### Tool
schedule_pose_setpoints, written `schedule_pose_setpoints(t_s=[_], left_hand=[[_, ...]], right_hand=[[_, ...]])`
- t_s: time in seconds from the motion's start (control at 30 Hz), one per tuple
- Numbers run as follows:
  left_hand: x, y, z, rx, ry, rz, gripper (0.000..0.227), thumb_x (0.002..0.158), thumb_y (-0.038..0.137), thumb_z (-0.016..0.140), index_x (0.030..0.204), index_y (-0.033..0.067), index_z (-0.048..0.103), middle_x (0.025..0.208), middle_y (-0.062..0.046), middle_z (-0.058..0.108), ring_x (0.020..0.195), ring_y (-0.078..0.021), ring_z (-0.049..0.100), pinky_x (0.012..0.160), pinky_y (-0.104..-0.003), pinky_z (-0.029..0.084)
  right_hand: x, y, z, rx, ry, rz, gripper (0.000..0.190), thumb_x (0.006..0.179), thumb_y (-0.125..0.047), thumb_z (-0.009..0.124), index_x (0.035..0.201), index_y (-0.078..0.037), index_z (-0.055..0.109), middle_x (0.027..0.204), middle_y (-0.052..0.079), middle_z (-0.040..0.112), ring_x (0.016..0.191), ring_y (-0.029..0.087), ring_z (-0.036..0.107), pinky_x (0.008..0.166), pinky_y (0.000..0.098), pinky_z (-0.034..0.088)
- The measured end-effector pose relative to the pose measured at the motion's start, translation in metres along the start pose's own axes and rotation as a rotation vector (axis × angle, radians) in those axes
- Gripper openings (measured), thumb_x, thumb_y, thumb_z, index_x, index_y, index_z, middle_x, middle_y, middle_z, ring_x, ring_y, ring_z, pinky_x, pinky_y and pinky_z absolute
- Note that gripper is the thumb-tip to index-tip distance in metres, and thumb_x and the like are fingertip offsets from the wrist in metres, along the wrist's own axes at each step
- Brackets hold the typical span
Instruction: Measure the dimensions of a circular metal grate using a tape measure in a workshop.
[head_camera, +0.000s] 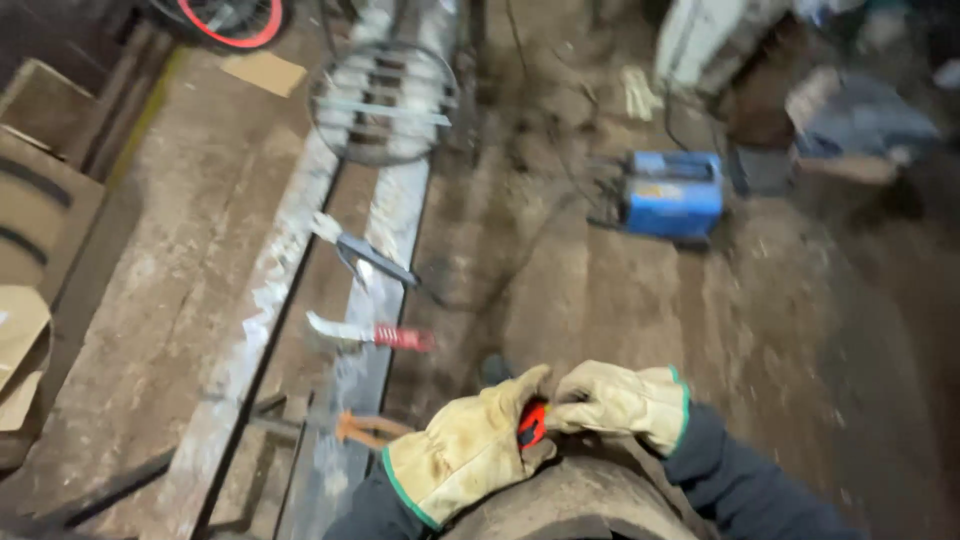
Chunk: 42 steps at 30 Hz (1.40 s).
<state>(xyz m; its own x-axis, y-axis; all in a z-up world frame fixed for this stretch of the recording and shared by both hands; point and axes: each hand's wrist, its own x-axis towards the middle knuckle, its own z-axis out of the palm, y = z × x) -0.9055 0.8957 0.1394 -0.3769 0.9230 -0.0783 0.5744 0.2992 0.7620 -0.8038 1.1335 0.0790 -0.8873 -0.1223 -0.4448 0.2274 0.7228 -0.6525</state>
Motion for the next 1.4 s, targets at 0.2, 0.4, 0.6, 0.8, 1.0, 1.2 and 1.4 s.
schedule_pose_setpoints(t_s=[0.2,0.4,0.6,0.8,1.0,1.2,1.4], left_hand=[[0.052,-0.041,-0.091,0.168,0.054,-0.399,0.054,0.088,0.029,0.066,0.14,0.0181,0.055,0.111,-0.01,0.072,0.101,-0.0318,0.07,0.084,-0.044,0.058],[0.078,-0.086,-0.148,0.209,0.189,-0.726,0.04,0.088,0.022,0.059,0.128,0.0225,0.063,0.11,-0.01,0.07,0.104,-0.0347,0.068,0.084,-0.05,0.056],[0.125,-0.123,-0.214,0.191,0.289,-1.228,0.026,0.094,0.023,0.053,0.116,0.0212,0.065,0.114,-0.01,0.07,0.107,-0.0355,0.068,0.088,-0.052,0.056],[0.186,-0.191,-0.244,0.25,0.504,-1.433,0.024,0.091,0.025,0.058,0.113,0.0167,0.066,0.114,-0.013,0.071,0.106,-0.0383,0.069,0.087,-0.052,0.056],[0.231,-0.246,-0.251,0.308,0.51,-1.495,0.03,0.091,0.021,0.057,0.119,0.0202,0.068,0.115,-0.013,0.071,0.105,-0.0381,0.069,0.085,-0.052,0.057],[0.25,-0.263,-0.251,0.33,0.532,-1.541,0.034,0.09,0.023,0.057,0.121,0.0217,0.069,0.112,-0.013,0.071,0.103,-0.0381,0.069,0.085,-0.053,0.056],[0.254,-0.274,-0.244,0.353,0.553,-1.527,0.029,0.091,0.021,0.056,0.116,0.019,0.071,0.111,-0.014,0.071,0.104,-0.0386,0.069,0.085,-0.052,0.057]], right_hand=[[0.068,0.12,-0.164,1.212,0.159,0.093,0.028,0.084,-0.028,0.063,0.093,-0.002,0.067,0.077,0.022,0.071,0.058,0.026,0.065,0.043,0.0331,0.047],[0.222,0.159,-0.26,1.403,0.045,-0.222,0.025,0.099,-0.022,0.061,0.088,0.001,0.06,0.073,0.008,0.063,0.057,0.022,0.062,0.054,0.0406,0.055],[0.405,0.114,-0.293,0.683,-0.013,0.117,0.036,0.095,-0.032,0.061,0.096,0.003,0.069,0.068,0.009,0.066,0.055,0.021,0.062,0.052,0.0395,0.051],[0.497,0.089,-0.386,-0.238,0.118,-0.055,0.047,0.091,-0.044,0.069,0.107,-0.001,0.077,0.095,0.015,0.08,0.091,0.028,0.074,0.081,0.0374,0.055],[0.562,0.145,-0.462,-0.359,-0.006,-0.035,0.054,0.09,-0.052,0.06,0.112,-0.004,0.074,0.103,0.016,0.079,0.1,0.032,0.077,0.085,0.0405,0.059],[0.6,0.113,-0.476,-0.617,-0.076,-0.116,0.058,0.088,-0.059,0.063,0.11,-0.008,0.078,0.106,0.018,0.077,0.104,0.037,0.071,0.09,0.0437,0.055],[0.636,0.099,-0.474,-0.643,-0.153,-0.245,0.059,0.088,-0.06,0.063,0.11,-0.008,0.077,0.106,0.018,0.076,0.103,0.038,0.07,0.088,0.0451,0.055]])
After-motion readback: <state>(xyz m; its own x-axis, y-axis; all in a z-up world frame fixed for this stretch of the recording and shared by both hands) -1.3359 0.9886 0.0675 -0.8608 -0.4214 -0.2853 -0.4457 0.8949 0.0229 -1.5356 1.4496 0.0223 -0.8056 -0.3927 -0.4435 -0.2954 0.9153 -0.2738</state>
